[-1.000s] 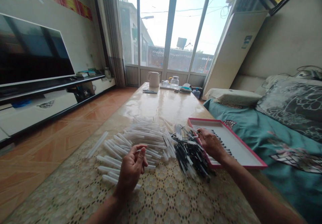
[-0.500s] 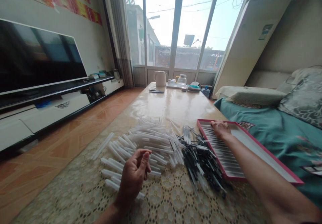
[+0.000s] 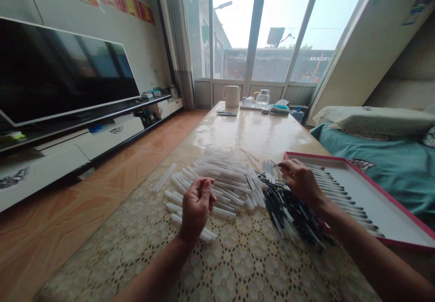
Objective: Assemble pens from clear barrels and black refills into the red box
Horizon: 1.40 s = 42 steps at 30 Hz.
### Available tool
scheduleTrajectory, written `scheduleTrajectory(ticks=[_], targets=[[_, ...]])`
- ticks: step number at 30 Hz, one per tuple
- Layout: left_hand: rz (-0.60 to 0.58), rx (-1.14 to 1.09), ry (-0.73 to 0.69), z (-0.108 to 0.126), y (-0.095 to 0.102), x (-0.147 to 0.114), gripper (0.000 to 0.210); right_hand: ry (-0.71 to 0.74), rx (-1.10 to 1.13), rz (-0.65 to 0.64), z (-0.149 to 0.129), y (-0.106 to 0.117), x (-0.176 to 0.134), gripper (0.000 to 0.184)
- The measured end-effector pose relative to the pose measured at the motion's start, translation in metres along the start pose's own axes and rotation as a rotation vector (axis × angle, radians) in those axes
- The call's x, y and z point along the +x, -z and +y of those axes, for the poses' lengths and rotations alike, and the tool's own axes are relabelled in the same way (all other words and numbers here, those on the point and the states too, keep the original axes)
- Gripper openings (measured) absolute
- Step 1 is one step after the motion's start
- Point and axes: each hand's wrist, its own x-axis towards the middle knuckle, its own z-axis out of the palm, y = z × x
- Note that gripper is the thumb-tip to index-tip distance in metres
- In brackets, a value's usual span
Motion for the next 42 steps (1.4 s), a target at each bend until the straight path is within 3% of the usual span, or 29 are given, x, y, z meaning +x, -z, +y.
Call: scheduleTrajectory(ticks=[3, 6, 12, 16, 21, 24, 26, 32, 36, 39, 42], targets=[[0.028, -0.057, 0.03, 0.001, 0.004, 0.004, 0.03, 0.184, 0.243, -0.117, -0.064, -0.002, -0.037, 0.015], [0.009, -0.091, 0.073, -0.001, 0.005, 0.006, 0.03, 0.237, 0.345, -0.253, -0.11, -0.008, -0.063, 0.01], [-0.07, -0.118, 0.111, -0.007, 0.003, 0.006, 0.03, 0.164, 0.183, -0.28, -0.139, -0.026, -0.071, 0.014], [-0.115, -0.094, 0.111, -0.009, 0.001, 0.003, 0.028, 0.18, 0.122, -0.244, -0.14, -0.032, -0.069, 0.014], [-0.239, 0.07, 0.124, -0.007, -0.003, -0.004, 0.031, 0.149, 0.257, -0.138, -0.123, -0.026, -0.069, 0.012], [-0.357, 0.094, 0.222, -0.007, -0.006, -0.008, 0.033, 0.136, 0.353, -0.027, -0.114, -0.02, -0.069, 0.008], [-0.408, -0.008, 0.306, -0.009, -0.009, -0.009, 0.032, 0.152, 0.387, 0.003, -0.114, -0.016, -0.07, 0.007], [-0.309, -0.407, 0.432, -0.011, -0.007, -0.006, 0.031, 0.195, 0.358, -0.001, -0.115, -0.007, -0.066, 0.007], [-0.21, -0.488, 0.48, -0.009, -0.002, -0.001, 0.019, -0.036, 0.016, 0.046, -0.09, 0.001, -0.058, 0.01], [-0.158, -0.508, 0.511, -0.009, 0.0, 0.0, 0.013, -0.169, -0.268, -0.035, -0.07, 0.002, -0.055, 0.008], [-0.136, -0.511, 0.528, -0.009, 0.0, 0.0, 0.012, -0.21, -0.356, -0.122, -0.062, -0.001, -0.056, 0.013]])
